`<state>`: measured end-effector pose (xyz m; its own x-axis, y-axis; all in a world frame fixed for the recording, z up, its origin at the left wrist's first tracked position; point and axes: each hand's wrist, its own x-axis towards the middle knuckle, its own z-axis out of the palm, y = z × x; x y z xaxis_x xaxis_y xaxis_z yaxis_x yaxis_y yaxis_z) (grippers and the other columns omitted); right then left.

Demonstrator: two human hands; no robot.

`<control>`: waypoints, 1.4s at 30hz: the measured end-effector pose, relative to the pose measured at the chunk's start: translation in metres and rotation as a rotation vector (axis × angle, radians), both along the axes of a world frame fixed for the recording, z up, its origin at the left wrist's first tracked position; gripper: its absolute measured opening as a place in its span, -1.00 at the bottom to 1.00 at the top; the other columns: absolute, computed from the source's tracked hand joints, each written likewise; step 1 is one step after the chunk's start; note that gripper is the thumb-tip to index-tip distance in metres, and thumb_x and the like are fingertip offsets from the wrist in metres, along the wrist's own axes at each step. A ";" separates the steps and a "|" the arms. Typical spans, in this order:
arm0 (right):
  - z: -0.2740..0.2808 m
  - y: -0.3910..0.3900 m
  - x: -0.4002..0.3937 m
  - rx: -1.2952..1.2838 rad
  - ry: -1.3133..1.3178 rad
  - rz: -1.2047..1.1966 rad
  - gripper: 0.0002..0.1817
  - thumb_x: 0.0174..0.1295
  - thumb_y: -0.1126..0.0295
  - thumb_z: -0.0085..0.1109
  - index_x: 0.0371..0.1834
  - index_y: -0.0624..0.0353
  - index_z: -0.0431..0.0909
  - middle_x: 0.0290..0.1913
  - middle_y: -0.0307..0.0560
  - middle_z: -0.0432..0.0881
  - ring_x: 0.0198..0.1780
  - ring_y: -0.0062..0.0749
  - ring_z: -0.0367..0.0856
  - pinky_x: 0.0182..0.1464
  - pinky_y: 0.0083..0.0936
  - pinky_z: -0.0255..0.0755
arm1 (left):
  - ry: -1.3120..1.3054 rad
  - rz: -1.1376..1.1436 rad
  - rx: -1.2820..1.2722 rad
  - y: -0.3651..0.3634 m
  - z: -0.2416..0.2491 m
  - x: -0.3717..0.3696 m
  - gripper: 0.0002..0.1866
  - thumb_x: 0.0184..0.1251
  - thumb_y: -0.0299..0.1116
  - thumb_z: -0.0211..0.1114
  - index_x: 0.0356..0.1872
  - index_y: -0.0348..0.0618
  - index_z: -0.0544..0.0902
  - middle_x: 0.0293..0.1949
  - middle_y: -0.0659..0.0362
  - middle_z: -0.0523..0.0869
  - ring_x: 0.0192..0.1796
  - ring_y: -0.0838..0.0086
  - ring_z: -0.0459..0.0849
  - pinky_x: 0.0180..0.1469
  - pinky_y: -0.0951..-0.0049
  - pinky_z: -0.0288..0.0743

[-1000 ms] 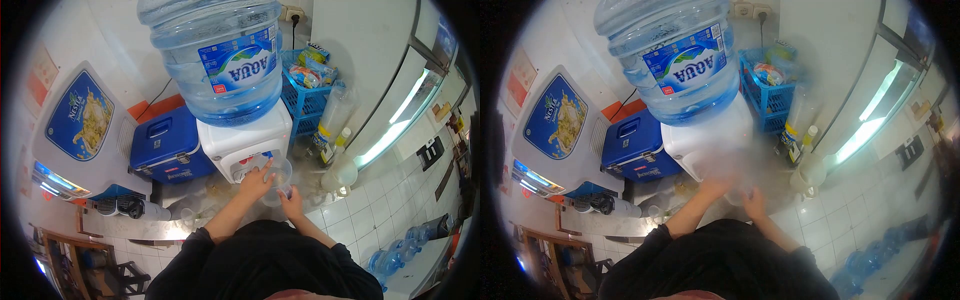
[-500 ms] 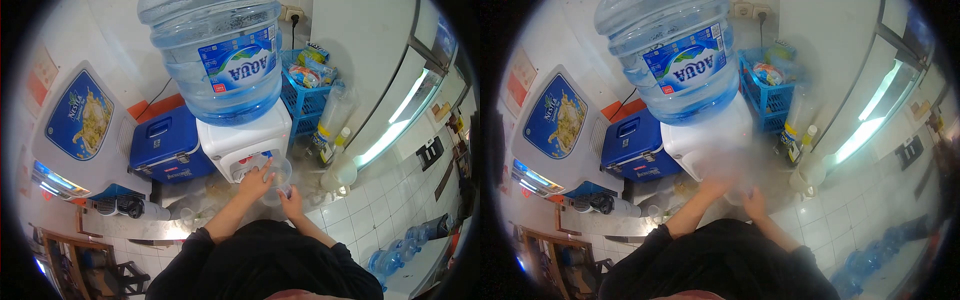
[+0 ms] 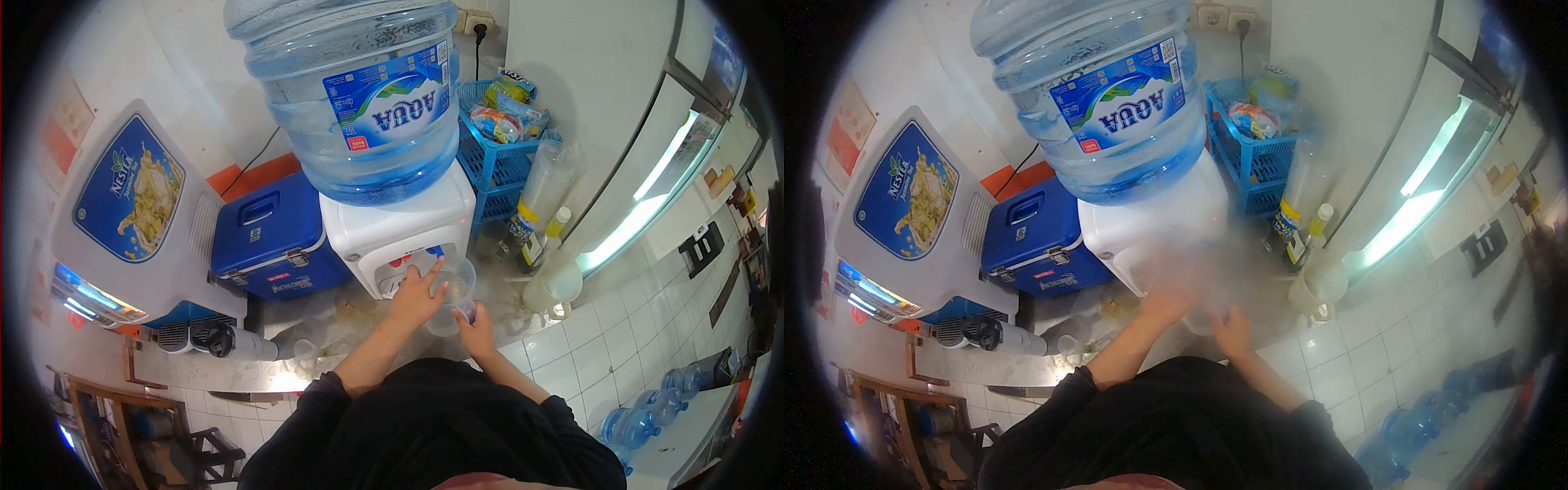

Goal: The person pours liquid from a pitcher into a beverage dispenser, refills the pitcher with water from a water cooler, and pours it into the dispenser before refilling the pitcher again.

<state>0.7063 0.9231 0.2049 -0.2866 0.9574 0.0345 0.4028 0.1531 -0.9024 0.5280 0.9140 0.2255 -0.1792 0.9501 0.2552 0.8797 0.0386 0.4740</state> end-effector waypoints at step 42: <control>0.006 -0.001 0.000 0.019 0.009 -0.011 -0.68 0.09 0.28 0.30 -0.28 0.29 0.44 -0.53 -0.09 0.50 -0.49 -0.52 0.41 -0.40 -0.49 0.34 | 0.134 0.013 -0.011 0.007 -0.002 0.004 -0.43 0.24 -0.03 0.08 0.31 0.31 0.28 0.31 -0.21 0.12 0.29 -0.34 0.13 0.23 -0.14 0.19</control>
<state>0.7066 0.9225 0.2104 -0.2759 0.9596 0.0549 0.3964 0.1656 -0.9030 0.5316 0.9214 0.2231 -0.1566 0.9508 0.2675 0.9346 0.0551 0.3513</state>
